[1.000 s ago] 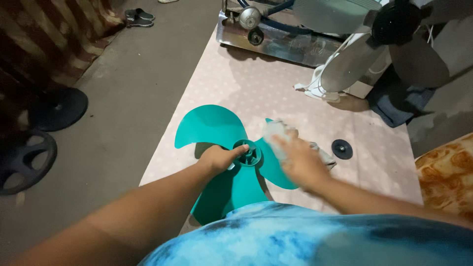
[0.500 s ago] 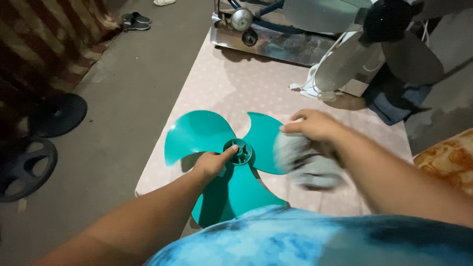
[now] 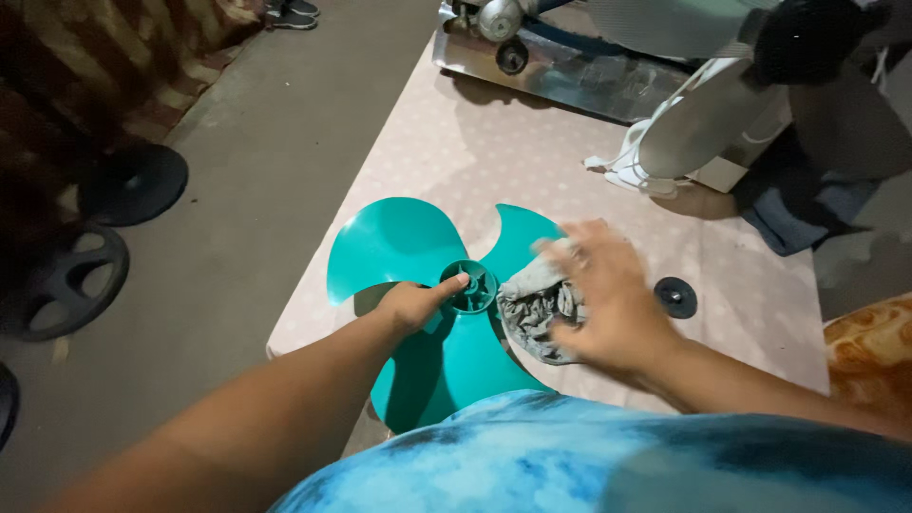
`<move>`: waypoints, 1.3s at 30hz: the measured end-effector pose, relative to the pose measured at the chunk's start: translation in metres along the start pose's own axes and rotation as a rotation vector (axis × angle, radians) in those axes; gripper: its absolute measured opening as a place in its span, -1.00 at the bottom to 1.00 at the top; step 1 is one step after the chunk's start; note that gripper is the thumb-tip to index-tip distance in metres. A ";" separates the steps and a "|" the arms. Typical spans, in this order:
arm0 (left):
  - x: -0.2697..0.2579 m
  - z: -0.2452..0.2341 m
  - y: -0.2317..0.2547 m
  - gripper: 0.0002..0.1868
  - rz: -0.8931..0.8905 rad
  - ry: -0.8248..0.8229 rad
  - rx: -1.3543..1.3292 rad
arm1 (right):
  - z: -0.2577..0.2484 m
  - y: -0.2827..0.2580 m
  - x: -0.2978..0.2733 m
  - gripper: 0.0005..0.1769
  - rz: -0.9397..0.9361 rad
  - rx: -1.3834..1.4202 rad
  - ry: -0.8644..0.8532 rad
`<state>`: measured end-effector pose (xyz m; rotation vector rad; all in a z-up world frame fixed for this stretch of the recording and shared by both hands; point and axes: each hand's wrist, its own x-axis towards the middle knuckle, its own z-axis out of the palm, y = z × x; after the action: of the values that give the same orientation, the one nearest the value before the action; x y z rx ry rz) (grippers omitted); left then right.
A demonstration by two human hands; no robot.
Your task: The person wipes a teal fan blade with a cloth, then cleans the fan cage. They reattach the blade to the fan motor and secure it with a nut. Finally, they adjust the fan cage on a second fan with green blades.
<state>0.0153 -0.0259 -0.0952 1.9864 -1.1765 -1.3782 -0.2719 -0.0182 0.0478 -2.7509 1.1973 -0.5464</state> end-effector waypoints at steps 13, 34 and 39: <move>-0.002 -0.001 0.003 -0.02 0.040 0.000 0.022 | 0.018 0.122 0.062 -0.32 0.257 0.246 -0.154; -0.019 0.020 0.030 -0.19 -0.116 0.093 -0.016 | 0.101 0.057 0.104 -0.46 0.364 -0.139 -0.122; -0.028 0.022 0.033 -0.22 -0.129 0.158 -0.006 | 0.096 0.011 0.042 -0.30 0.164 -0.159 -0.091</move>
<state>-0.0213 -0.0180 -0.0640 2.1556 -0.9881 -1.2559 -0.2190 -0.0613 -0.0319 -2.7345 1.4855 -0.3194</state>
